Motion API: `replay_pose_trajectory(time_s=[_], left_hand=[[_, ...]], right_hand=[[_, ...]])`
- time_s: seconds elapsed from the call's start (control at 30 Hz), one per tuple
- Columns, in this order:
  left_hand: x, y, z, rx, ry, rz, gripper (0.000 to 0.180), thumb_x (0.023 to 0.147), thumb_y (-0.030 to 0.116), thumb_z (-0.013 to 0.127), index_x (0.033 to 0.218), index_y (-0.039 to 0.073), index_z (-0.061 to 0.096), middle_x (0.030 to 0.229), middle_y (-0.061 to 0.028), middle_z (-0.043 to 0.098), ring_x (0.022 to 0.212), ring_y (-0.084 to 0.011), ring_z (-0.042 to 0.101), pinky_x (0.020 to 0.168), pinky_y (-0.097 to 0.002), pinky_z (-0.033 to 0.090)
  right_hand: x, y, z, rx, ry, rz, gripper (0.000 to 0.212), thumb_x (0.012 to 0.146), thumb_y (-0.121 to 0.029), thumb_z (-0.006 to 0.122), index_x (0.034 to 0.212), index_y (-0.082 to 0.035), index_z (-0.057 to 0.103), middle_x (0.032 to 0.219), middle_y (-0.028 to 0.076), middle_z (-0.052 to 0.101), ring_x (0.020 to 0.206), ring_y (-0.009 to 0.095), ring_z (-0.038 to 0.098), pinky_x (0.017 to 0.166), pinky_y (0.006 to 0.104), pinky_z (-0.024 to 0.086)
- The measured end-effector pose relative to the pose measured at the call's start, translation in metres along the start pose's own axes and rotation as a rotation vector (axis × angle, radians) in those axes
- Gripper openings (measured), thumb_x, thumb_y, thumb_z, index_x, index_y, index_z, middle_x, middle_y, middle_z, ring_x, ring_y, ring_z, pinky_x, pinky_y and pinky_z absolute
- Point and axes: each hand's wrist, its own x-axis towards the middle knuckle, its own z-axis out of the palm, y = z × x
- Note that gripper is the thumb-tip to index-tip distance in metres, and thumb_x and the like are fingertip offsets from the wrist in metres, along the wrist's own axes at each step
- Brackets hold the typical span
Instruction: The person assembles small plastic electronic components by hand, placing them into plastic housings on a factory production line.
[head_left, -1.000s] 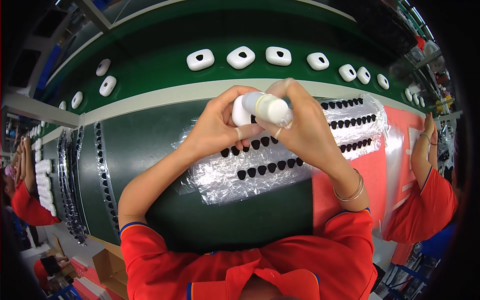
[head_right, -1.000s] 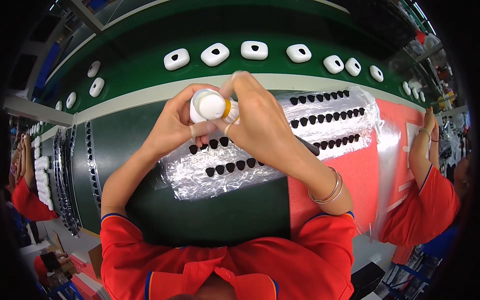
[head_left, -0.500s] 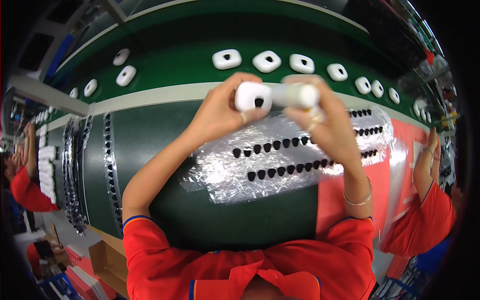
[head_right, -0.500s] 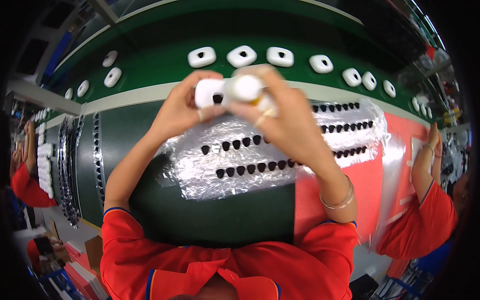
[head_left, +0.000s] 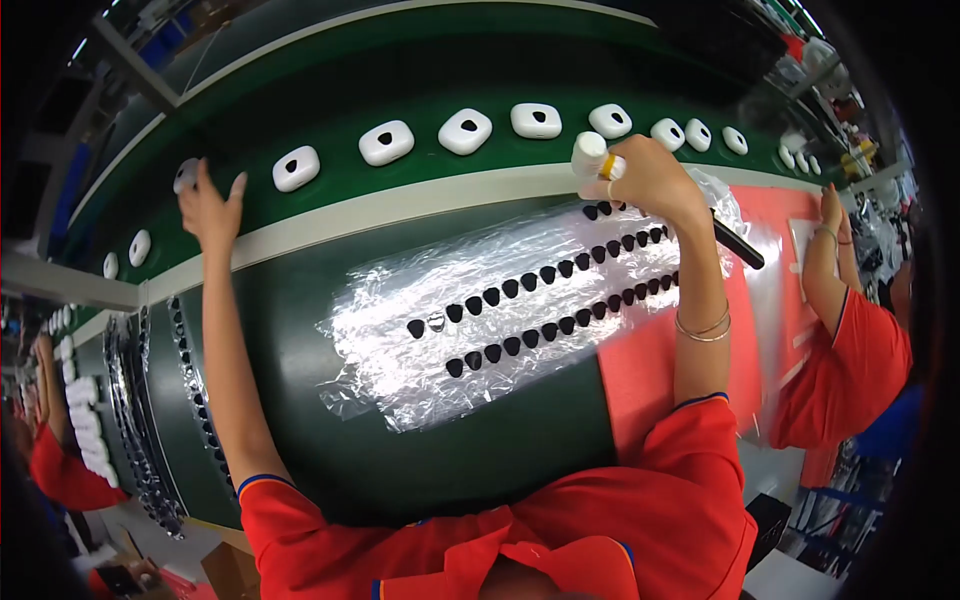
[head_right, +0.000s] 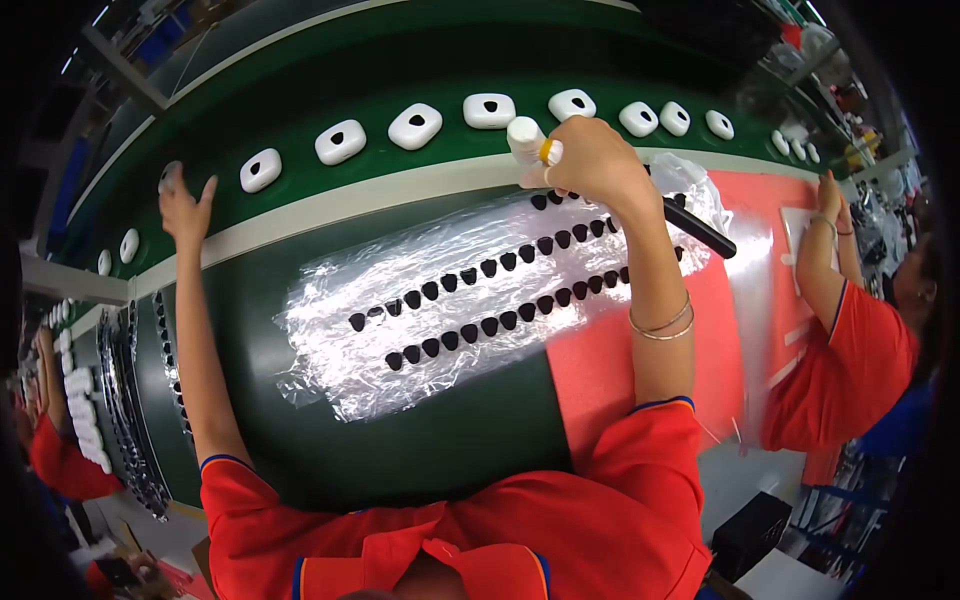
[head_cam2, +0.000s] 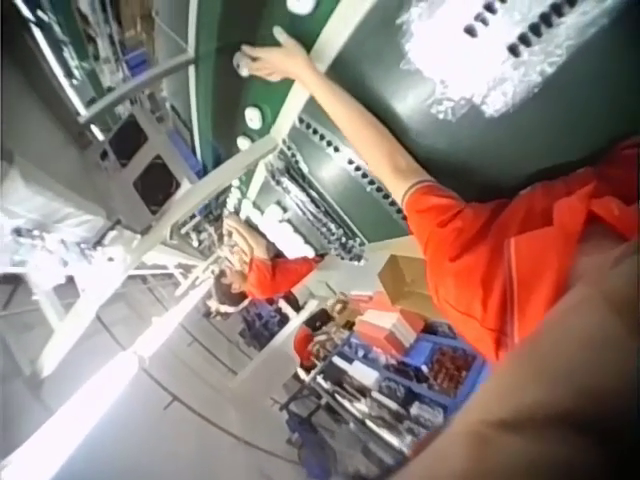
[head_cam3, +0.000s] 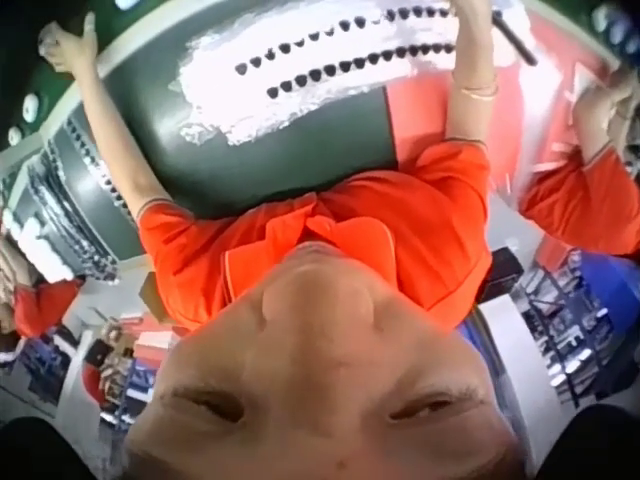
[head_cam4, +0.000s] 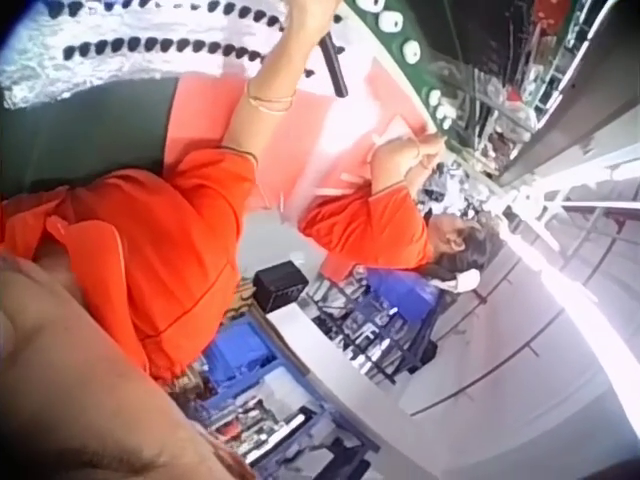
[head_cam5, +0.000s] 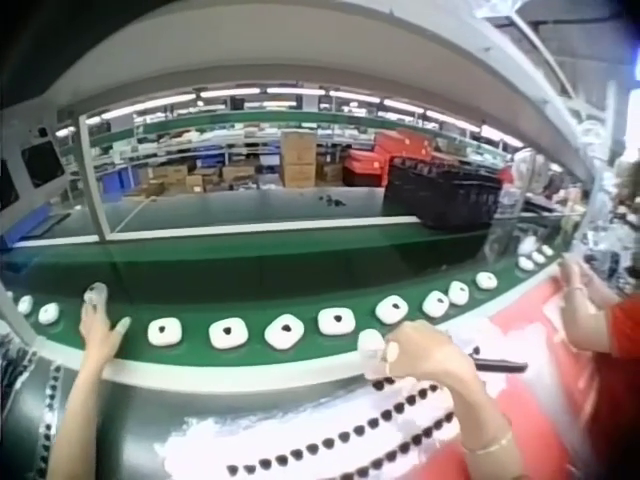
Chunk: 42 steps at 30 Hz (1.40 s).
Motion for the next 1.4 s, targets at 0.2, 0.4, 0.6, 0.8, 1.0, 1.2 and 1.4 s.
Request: replay_pose_trajectory(time_s=[0.2,0.4,0.6,0.8,1.0,1.2,1.4], left_hand=[[0.002,-0.056,0.019,-0.205,-0.3,-0.228,0.073,0.067,0.039,0.069,0.127,0.012,0.039,0.122,-0.0149,0.046,0.109,-0.0327,0.047,0.089,-0.044,0.037],[-0.012,0.065,-0.067,-0.969,-0.407,-0.232,0.052,0.066,0.021,0.073,0.113,0.006,0.053,0.096,-0.0061,0.057,0.078,-0.0118,0.055,0.061,-0.0231,0.047],[-0.077,0.162,-0.124,-1.44,-0.831,-0.048,0.053,0.064,-0.001,0.069,0.11,0.005,0.043,0.095,-0.0081,0.055,0.082,-0.0146,0.058,0.063,-0.0261,0.05],[-0.121,0.183,-0.154,-1.528,-1.051,-0.007,0.052,0.065,0.0,0.07,0.109,0.007,0.043,0.095,-0.0071,0.054,0.084,-0.0145,0.058,0.07,-0.0282,0.051],[-0.119,0.182,-0.159,-1.486,-1.212,0.018,0.056,0.068,-0.003,0.069,0.113,0.007,0.039,0.098,-0.0082,0.055,0.08,-0.0161,0.061,0.064,-0.0259,0.053],[-0.117,0.181,-0.159,-1.667,-1.296,-0.095,0.045,0.074,-0.002,0.064,0.111,0.006,0.04,0.086,-0.0074,0.056,0.07,-0.0121,0.06,0.057,-0.0238,0.052],[-0.104,0.173,-0.157,-1.663,-1.248,-0.068,0.044,0.078,-0.001,0.06,0.114,0.005,0.037,0.082,-0.0086,0.056,0.062,-0.0133,0.06,0.054,-0.0248,0.052]], right_hand=[[0.004,-0.005,0.002,-0.07,-0.228,0.056,0.03,0.059,-0.021,0.073,0.073,0.003,0.062,0.055,0.009,0.059,0.044,0.014,0.053,0.04,0.0248,0.04],[-0.013,-0.011,-0.007,0.175,-0.078,-0.11,0.025,0.065,-0.015,0.066,0.08,0.003,0.061,0.062,0.008,0.06,0.042,0.011,0.049,0.038,0.0231,0.039],[-0.039,-0.067,0.005,0.542,-0.039,-0.22,0.029,0.071,-0.013,0.066,0.093,0.005,0.059,0.066,0.005,0.06,0.044,0.006,0.048,0.036,0.0199,0.036],[-0.053,-0.088,0.036,0.576,0.076,-0.52,0.022,0.067,-0.004,0.067,0.087,0.004,0.061,0.09,0.006,0.057,0.079,0.017,0.057,0.07,0.028,0.045],[-0.058,-0.09,0.044,0.456,0.064,-0.527,0.02,0.065,-0.001,0.067,0.083,0.005,0.06,0.093,0.008,0.055,0.081,0.022,0.058,0.07,0.0304,0.045],[-0.055,-0.089,0.047,0.363,0.065,-0.563,0.031,0.066,-0.002,0.068,0.094,0.002,0.057,0.093,0.01,0.055,0.082,0.022,0.058,0.071,0.03,0.045],[-0.056,-0.092,0.04,0.592,0.272,-0.789,0.047,0.071,-0.004,0.066,0.114,-0.005,0.046,0.097,0.012,0.056,0.09,0.022,0.058,0.075,0.029,0.045]])
